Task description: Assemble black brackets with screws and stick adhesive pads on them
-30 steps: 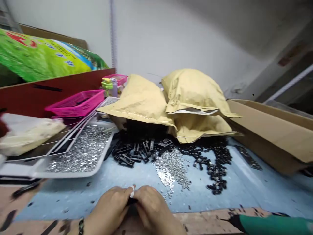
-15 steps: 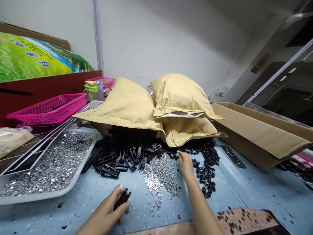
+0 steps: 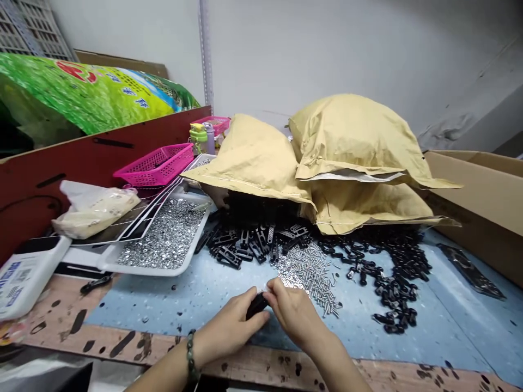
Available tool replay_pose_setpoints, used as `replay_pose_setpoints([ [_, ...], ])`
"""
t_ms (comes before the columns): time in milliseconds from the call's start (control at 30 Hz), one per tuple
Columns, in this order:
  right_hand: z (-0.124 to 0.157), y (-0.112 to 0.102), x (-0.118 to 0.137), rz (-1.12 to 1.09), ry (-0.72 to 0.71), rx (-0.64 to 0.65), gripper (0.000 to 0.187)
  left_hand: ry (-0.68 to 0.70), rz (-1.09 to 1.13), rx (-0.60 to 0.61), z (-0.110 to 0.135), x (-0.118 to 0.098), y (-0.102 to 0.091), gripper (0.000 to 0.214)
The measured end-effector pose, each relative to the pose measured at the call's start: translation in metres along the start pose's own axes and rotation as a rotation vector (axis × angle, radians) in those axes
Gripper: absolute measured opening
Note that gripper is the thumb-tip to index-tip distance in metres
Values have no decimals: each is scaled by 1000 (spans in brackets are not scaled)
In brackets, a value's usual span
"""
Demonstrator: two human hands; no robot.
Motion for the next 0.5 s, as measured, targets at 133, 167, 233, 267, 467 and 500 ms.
replay_pose_setpoints([
  [133,-2,6,3,61,-13,62,22,86,-101,-49,2,-7,-6,11],
  [167,-3,5,0,32,46,29,22,96,-167,-67,2,-9,-6,10],
  [233,-4,5,-9,-56,200,-52,21,118,-329,-82,3,-11,-5,8],
  [267,-4,7,-15,-122,277,-87,20,134,-417,-79,3,-13,-4,8],
  [467,2,19,-41,-431,502,-173,20,235,-783,-23,2,-27,4,19],
  [500,3,18,-43,-435,513,-176,21,245,-798,-23,1,-29,4,19],
])
Point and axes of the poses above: each hand's wrist, its own z-axis away from the middle knuckle, its own y-axis out of the palm, x = y × z, the point moved 6 cm from there along -z, towards the middle knuckle, and after that the axes turned 15 degrees about -z, right-handed, at the moved point
